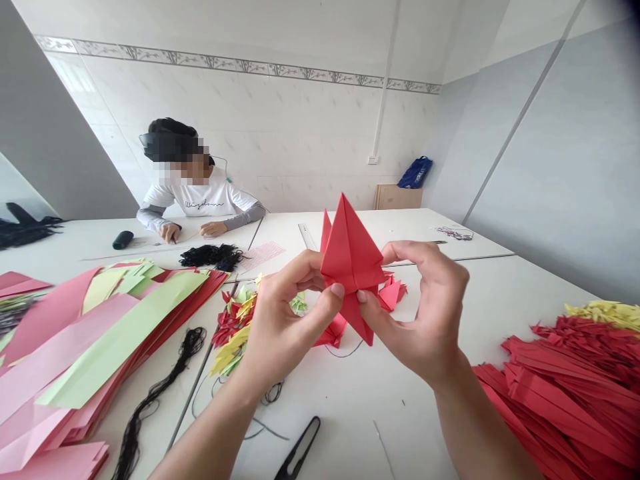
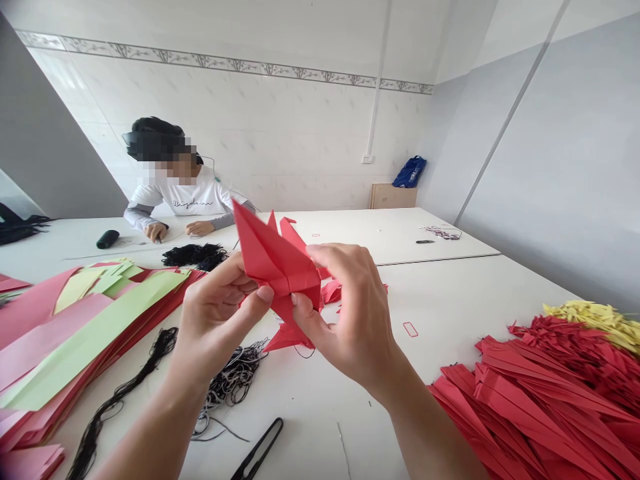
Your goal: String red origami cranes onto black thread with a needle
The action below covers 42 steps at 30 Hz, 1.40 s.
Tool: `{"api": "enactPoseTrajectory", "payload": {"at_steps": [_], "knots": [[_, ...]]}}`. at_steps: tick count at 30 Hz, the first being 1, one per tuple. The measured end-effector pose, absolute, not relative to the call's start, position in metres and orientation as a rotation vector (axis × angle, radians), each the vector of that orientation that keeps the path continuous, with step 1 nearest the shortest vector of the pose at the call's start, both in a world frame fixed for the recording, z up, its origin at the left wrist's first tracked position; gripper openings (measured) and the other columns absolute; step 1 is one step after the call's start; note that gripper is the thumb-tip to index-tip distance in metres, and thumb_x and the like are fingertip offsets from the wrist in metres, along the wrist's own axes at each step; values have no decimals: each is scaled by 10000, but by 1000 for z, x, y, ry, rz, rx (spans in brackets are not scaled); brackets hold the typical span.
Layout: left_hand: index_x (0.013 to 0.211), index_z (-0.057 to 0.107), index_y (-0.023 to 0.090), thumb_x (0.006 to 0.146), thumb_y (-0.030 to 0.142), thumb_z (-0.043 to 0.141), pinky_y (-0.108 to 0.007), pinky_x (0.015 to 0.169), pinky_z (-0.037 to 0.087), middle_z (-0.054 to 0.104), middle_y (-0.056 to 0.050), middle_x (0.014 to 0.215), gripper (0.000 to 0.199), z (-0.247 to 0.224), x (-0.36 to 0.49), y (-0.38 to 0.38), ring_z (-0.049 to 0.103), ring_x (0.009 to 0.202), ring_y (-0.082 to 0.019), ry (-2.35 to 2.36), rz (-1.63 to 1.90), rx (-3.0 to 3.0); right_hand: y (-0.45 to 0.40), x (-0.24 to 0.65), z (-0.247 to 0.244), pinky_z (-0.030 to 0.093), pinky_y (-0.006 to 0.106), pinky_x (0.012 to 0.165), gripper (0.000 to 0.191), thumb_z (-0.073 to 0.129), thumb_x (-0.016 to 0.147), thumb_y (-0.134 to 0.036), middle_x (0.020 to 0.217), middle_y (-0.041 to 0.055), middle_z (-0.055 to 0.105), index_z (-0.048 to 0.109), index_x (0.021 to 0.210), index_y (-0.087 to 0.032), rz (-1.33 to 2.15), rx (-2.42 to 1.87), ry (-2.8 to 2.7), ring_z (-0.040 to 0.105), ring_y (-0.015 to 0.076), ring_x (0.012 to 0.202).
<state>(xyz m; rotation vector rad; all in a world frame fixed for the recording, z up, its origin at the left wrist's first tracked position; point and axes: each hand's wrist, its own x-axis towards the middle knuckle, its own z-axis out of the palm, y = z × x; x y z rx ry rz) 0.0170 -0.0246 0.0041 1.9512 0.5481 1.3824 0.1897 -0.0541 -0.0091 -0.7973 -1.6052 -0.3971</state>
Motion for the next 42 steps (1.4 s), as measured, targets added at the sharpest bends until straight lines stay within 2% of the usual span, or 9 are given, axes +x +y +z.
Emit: {"api": "enactPoseTrajectory", "payload": {"at_steps": [5,14,18,22,26,29,32,37,42], "knots": [[998,630,212,897,168,665,-255,727,561,675,-21,922,116,-6,26,-25,666,798,-136,445,1539,1913,-37,188,-14,581,386,656,554,719,765,-111,912,23,646,564,1263,-297,-748,-578,-1512,639,202,776],[1306,397,306,857,161,706,-323,686,573,660,25,832,564,-11,30,-26,677,727,-155,468,1596,1872,-29,187,-17,591,370,580,565,703,756,-84,811,1,623,559,1233,-351,-874,-529,-1482,619,187,678],[1371,391,288,864,130,666,-330,761,575,685,-4,951,598,-11,26,-20,694,801,-154,508,1687,2015,-31,191,-15,618,405,631,302,637,845,-243,890,43,617,602,1145,-248,-776,-428,-1497,653,204,750],[1374,441,271,854,129,653,-334,806,568,688,-12,997,579,-9,22,-11,696,861,-161,631,1809,2048,-48,194,-9,566,342,566,192,620,831,-129,811,19,615,627,1015,-185,-639,-340,-1503,613,166,691],[1406,456,262,860,171,645,-339,807,555,694,-9,948,585,-5,15,-2,687,854,-171,740,1823,2036,-69,181,-6,534,265,625,147,584,900,-84,782,-27,659,598,976,-209,-52,-518,-2066,600,113,670],[1450,438,271,861,207,660,-327,812,546,703,-27,1009,633,-3,8,2,674,848,-165,739,1786,2082,-74,152,-29,540,241,693,167,678,882,-193,901,-19,706,612,1034,-211,206,-612,-2584,654,121,783],[1461,446,273,858,202,672,-327,848,546,698,-55,1117,648,-3,2,5,669,874,-163,694,1805,2157,-72,112,-77,504,290,550,385,805,721,-323,839,38,712,647,1024,-145,61,-572,-2878,661,193,750],[1529,359,278,871,118,637,-348,866,566,663,-77,1201,731,-4,-6,11,659,864,-149,604,1880,2414,-67,61,-147,433,294,454,84,684,843,-239,756,63,715,703,854,-159,-74,-773,-3105,678,204,678],[1530,369,268,902,139,620,-407,948,561,692,-48,1023,689,-4,-7,10,652,891,-172,523,1852,2570,-63,49,-157,287,274,336,153,618,834,-240,694,89,728,710,771,-136,57,-808,-3192,657,203,573]]}}
